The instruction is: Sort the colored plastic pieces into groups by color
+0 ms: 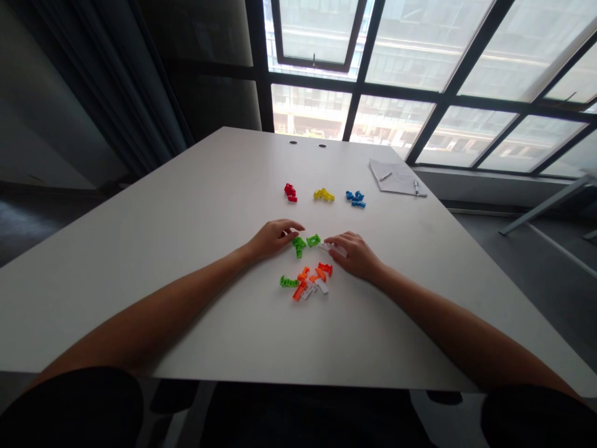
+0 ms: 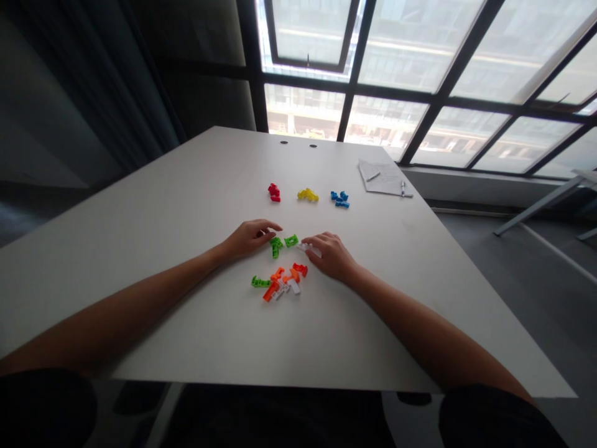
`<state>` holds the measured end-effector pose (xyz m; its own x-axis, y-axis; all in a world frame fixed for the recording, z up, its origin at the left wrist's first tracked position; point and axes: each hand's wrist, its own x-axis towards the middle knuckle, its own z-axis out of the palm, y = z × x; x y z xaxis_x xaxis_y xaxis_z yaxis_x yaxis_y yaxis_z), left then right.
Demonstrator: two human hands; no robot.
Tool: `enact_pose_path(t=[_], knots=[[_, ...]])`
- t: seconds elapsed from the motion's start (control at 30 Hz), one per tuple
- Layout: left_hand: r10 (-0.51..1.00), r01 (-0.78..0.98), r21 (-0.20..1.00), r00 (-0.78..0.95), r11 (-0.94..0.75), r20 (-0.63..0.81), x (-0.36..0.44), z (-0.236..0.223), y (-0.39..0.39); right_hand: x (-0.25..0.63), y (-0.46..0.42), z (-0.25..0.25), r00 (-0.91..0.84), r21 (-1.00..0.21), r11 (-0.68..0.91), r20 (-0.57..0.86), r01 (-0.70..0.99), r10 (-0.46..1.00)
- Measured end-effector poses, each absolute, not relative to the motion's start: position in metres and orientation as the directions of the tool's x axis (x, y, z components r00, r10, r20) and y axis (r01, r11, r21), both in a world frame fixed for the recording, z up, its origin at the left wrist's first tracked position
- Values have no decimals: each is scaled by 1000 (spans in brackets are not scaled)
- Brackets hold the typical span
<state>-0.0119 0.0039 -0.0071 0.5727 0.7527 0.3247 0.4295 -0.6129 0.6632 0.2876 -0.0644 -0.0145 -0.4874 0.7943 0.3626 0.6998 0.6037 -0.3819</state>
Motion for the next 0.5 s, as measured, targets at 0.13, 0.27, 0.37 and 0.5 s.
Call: enact_pose_path(t=[0.13, 0.27, 0.37, 0.5], knots=[[708, 361, 684, 628, -634, 324, -14, -4, 1, 288, -64, -15, -496, -385, 622, 382, 682, 780], [591, 303, 630, 744, -715, 313, -16, -2, -1, 289, -65, -15, -506, -385, 640, 399, 665, 765], [604, 345, 608, 743, -715, 289, -16, -5, 1, 288, -66, -15, -493, -387, 629, 397, 674, 774], [644, 404, 589, 714, -700, 276, -13, -6, 1, 287, -66, -16, -482, -396, 640, 432, 658, 762]])
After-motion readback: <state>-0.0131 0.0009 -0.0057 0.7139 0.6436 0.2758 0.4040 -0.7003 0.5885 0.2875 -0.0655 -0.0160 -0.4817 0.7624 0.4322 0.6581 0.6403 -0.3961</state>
